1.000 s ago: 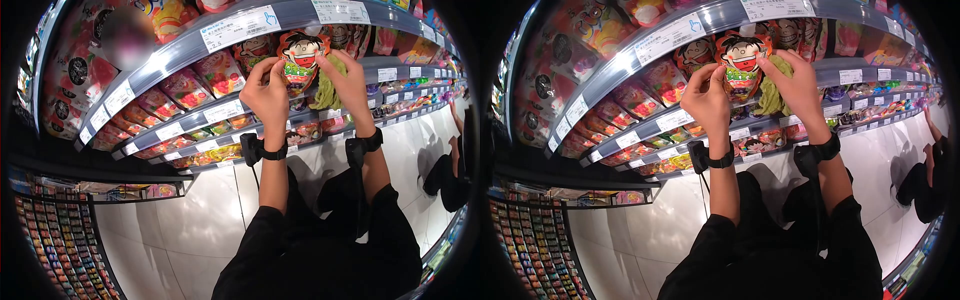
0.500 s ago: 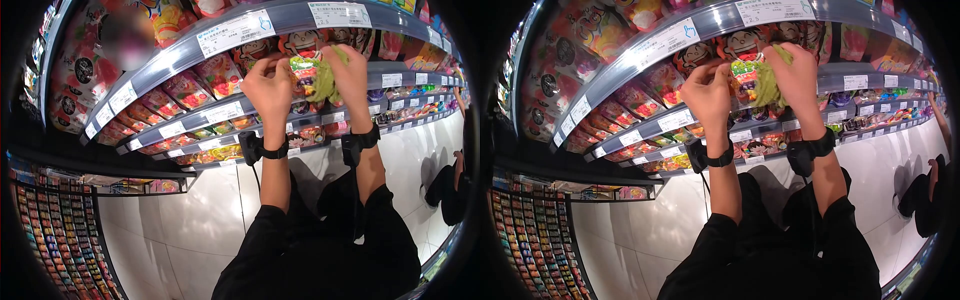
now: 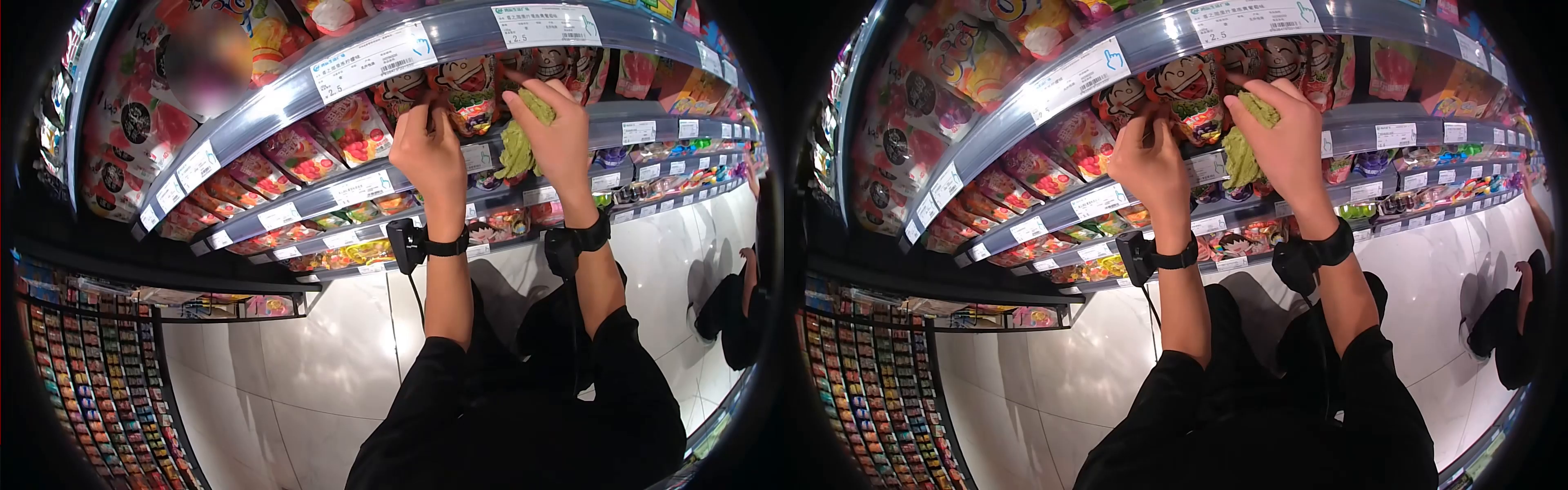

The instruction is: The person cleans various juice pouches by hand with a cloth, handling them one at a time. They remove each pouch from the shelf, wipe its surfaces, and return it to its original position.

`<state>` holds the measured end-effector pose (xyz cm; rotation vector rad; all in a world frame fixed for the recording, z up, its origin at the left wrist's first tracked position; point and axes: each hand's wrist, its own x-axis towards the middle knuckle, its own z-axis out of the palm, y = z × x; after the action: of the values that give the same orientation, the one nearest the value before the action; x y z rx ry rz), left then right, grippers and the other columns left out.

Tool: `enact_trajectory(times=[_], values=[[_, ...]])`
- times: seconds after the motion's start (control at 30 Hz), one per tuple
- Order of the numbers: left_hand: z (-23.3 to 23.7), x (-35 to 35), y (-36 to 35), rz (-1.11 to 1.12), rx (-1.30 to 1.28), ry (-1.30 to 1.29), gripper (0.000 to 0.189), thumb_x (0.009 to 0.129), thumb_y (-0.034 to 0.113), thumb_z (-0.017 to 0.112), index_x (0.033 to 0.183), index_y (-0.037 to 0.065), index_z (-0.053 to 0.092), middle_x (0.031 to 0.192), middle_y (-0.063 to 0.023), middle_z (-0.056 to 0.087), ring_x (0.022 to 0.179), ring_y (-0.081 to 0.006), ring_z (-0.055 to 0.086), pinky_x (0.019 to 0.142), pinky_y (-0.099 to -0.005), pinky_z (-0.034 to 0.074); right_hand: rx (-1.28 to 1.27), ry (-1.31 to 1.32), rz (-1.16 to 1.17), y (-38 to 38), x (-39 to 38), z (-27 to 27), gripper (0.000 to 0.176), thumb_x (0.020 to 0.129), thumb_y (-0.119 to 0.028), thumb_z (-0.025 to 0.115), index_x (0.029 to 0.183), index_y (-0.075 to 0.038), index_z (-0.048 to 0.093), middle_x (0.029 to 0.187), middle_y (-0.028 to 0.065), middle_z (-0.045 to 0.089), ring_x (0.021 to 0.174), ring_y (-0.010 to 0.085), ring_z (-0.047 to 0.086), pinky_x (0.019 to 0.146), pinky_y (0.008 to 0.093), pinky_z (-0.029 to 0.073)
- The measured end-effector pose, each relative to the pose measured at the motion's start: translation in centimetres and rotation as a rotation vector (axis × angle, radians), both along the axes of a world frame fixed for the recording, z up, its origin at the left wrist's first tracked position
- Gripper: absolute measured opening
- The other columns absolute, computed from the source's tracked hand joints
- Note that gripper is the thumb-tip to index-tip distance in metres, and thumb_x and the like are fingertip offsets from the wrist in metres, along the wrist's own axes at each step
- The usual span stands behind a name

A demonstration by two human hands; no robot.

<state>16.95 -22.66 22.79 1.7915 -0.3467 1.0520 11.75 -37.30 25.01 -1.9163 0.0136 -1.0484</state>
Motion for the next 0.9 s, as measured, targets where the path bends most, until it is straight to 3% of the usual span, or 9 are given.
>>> enact_trajectory(times=[0.13, 0.2, 0.23, 0.3, 0.43, 0.63, 0.73, 0.8, 0.9], values=[[0.1, 0.0, 0.0, 0.025, 0.013, -0.049, 0.016, 0.083, -0.002, 0.069, 0.098, 0.0, 0.073, 0.079, -0.0154, 0.065, 0.071, -0.0322, 0.063, 0.063, -0.0411, 0.048, 0.067, 0.029, 0.059, -0.1, 0.5, -0.6, 0.033, 0.085, -0.016, 0.08, 0.108, 0.006, 0.071, 0.091, 0.0112, 0.066, 0.081, 0.018, 0.064, 0.075, 0.0301, 0.05], [0.2, 0.0, 0.1, 0.108, 0.08, -0.076, 0.013, 0.085, -0.001, 0.07, 0.096, 0.002, 0.076, 0.082, -0.0119, 0.071, 0.07, -0.0245, 0.068, 0.064, -0.0347, 0.051, 0.043, 0.018, 0.08, -0.2, 0.7, -0.9, 0.035, 0.085, -0.016, 0.081, 0.109, 0.007, 0.07, 0.091, 0.011, 0.066, 0.081, 0.0176, 0.063, 0.074, 0.0301, 0.049], [0.1, 0.1, 0.0, 0.109, 0.08, -0.074, 0.013, 0.085, -0.001, 0.07, 0.096, 0.002, 0.076, 0.082, -0.0119, 0.071, 0.07, -0.0245, 0.068, 0.064, -0.0347, 0.051, 0.044, 0.019, 0.081, -0.3, 0.7, -1.0, 0.035, 0.085, -0.016, 0.081, 0.109, 0.007, 0.07, 0.091, 0.011, 0.066, 0.081, 0.0176, 0.063, 0.074, 0.0301, 0.049], [-0.1, 0.6, -0.2, 0.102, 0.059, -0.123, 0.019, 0.083, -0.003, 0.069, 0.1, 0.003, 0.074, 0.088, -0.0149, 0.065, 0.075, -0.0331, 0.064, 0.066, -0.041, 0.049, 0.043, 0.075, 0.095, -0.4, 0.7, -1.3, 0.035, 0.089, -0.015, 0.077, 0.117, 0.004, 0.069, 0.087, 0.0029, 0.058, 0.081, 0.0094, 0.053, 0.074, 0.026, 0.045], [-0.1, 1.0, -0.1, 0.035, 0.026, -0.137, 0.021, 0.082, -0.003, 0.069, 0.101, 0.003, 0.075, 0.093, -0.0151, 0.066, 0.076, -0.033, 0.064, 0.067, -0.0405, 0.05, 0.065, 0.093, 0.097, -0.7, 1.0, -1.3, 0.035, 0.09, -0.016, 0.077, 0.117, 0.004, 0.069, 0.087, 0.0022, 0.058, 0.082, 0.0091, 0.053, 0.074, 0.0258, 0.044], [-0.1, 0.3, 0.1, 0.036, 0.035, -0.073, 0.021, 0.08, -0.001, 0.071, 0.1, 0.004, 0.075, 0.083, -0.0128, 0.065, 0.071, -0.029, 0.065, 0.064, -0.0381, 0.05, 0.091, 0.08, 0.134, -0.2, 0.8, -1.3, 0.036, 0.09, -0.018, 0.077, 0.116, 0.005, 0.068, 0.089, 0.0017, 0.059, 0.082, 0.0088, 0.052, 0.075, 0.0259, 0.044], [-0.1, -0.2, 0.4, 0.068, 0.063, 0.003, 0.019, 0.081, -0.001, 0.072, 0.099, 0.004, 0.074, 0.079, -0.0122, 0.064, 0.066, -0.0264, 0.063, 0.062, -0.0362, 0.05, 0.118, 0.142, 0.176, 0.2, 0.8, -1.8, 0.039, 0.09, -0.018, 0.077, 0.118, 0.006, 0.066, 0.094, 0.0045, 0.063, 0.087, 0.0108, 0.056, 0.079, 0.0268, 0.046], [-0.1, -0.2, 0.3, 0.074, -0.001, 0.013, 0.014, 0.08, 0.002, 0.074, 0.093, 0.004, 0.078, 0.081, -0.0126, 0.072, 0.066, -0.0234, 0.07, 0.062, -0.0328, 0.051, 0.036, 0.049, 0.125, 0.3, 0.6, -2.3, 0.04, 0.087, -0.017, 0.078, 0.118, 0.006, 0.067, 0.095, 0.0124, 0.067, 0.087, 0.0189, 0.065, 0.08, 0.0315, 0.05], [-0.2, -0.1, 0.3, 0.059, -0.016, 0.033, 0.014, 0.08, 0.002, 0.075, 0.094, 0.004, 0.078, 0.08, -0.0123, 0.072, 0.065, -0.0212, 0.069, 0.061, -0.0313, 0.051, 0.075, 0.083, 0.183, 0.2, 0.0, -2.3, 0.039, 0.087, -0.016, 0.077, 0.116, 0.008, 0.066, 0.097, 0.0128, 0.067, 0.089, 0.0203, 0.066, 0.082, 0.0319, 0.051]])
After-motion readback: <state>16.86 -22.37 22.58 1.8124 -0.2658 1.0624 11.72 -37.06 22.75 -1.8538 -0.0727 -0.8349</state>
